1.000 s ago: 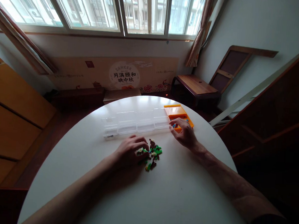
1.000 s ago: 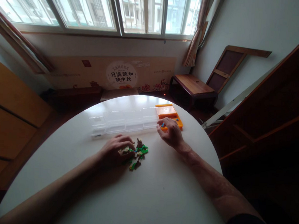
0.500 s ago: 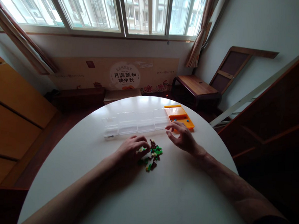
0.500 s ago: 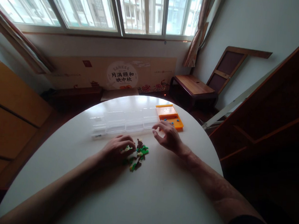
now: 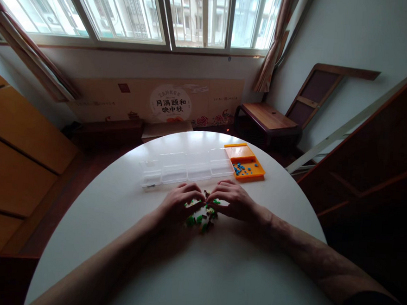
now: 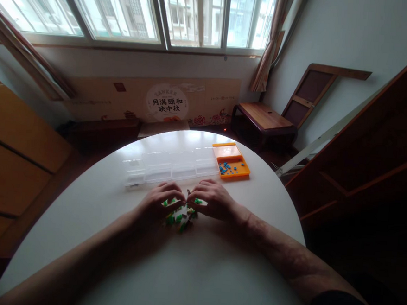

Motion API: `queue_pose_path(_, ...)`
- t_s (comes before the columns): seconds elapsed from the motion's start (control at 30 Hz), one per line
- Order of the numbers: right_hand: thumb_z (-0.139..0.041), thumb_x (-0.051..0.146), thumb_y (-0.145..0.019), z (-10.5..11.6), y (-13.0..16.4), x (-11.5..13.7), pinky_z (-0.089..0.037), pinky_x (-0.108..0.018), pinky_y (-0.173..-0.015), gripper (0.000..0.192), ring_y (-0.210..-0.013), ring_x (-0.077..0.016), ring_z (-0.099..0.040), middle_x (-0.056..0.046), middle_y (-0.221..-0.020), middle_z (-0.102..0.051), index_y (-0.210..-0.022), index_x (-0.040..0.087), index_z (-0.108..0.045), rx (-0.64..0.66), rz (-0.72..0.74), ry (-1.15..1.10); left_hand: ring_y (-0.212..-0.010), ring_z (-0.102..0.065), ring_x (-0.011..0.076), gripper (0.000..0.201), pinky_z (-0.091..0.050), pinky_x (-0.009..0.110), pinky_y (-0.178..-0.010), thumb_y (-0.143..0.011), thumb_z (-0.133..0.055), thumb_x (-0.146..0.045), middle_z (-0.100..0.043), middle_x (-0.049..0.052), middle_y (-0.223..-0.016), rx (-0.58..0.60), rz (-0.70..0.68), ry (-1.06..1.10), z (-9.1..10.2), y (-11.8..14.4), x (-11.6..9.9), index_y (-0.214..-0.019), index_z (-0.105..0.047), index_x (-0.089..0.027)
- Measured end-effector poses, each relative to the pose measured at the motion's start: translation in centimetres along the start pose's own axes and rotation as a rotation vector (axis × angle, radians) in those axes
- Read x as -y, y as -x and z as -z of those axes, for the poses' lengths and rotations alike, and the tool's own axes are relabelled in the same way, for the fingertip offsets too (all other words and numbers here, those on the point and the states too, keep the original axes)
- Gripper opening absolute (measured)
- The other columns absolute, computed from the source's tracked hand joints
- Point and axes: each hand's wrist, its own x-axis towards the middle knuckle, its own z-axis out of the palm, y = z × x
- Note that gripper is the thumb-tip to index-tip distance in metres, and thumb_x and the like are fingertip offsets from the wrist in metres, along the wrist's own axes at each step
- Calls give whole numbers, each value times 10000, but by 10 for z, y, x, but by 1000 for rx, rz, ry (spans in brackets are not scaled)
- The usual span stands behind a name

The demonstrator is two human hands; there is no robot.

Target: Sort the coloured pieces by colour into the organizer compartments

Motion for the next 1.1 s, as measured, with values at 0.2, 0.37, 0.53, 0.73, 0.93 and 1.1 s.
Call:
queue_pose_path(0.2, -722, 281, -1059, 14, -6, -1, -568, -409, -987, 56, -919, -218, -745, -18, -969, -814, -1022, 281, -765, -60, -78, 46, -895, -725, 170, 106, -526, 336, -883, -1078, -725, -320, -779, 51, -1015, 0, 33, -6, 6, 2, 1, -1054, -789, -238)
queue_pose_path(0.37, -699, 303, -1051, 49, 8, -37, -554, -458, -981, 105, -926, -263, -742, -42, -933, -797, -985, 263, -769, -319, -379, 250, -879, -734, 166, 141, -509, 338, -864, -1076, -719, -345, -787, 47, -1014, 1, 57, -65, 8, 4, 4, -1033, -812, -249)
queue_pose_path(0.53, -692, 344, -1022, 64, 23, -69, -570, -467, -908, 152, -755, -246, -695, -49, -930, -808, -964, 249, -796, -356, -557, 297, -876, -727, 169, 164, -513, 329, -842, -1088, -674, -315, -788, 59, -1020, -2, 86, -104, 9, 5, 4, -1028, -805, -236)
queue_pose_path(0.73, -670, 285, -1045, 50, 12, -37, -574, -430, -911, 124, -877, -243, -715, -53, -978, -789, -1017, 253, -786, -239, -392, 153, -897, -725, 173, 137, -526, 337, -878, -1075, -694, -313, -772, 57, -1066, 23, 60, -83, 10, 5, -1, -1099, -818, -260)
queue_pose_path(0.93, -723, 235, -1017, 25, 1, 2, -543, -401, -935, 73, -924, -228, -713, -28, -960, -787, -998, 276, -780, 84, -121, 27, -914, -721, 176, 272, -545, 332, -895, -1075, -692, -318, -760, 54, -1123, 167, -42, -47, 10, 3, -5, -1325, -795, -350)
queue_pose_path(1.1, -762, 258, -1009, 17, 4, 6, -522, -380, -946, 36, -925, -214, -706, -13, -967, -783, -1023, 285, -782, 150, -111, 8, -944, -722, 190, 254, -543, 355, -922, -1038, -727, -283, -758, 54, -1151, 196, -68, -45, 7, 6, -1, -1273, -804, -344)
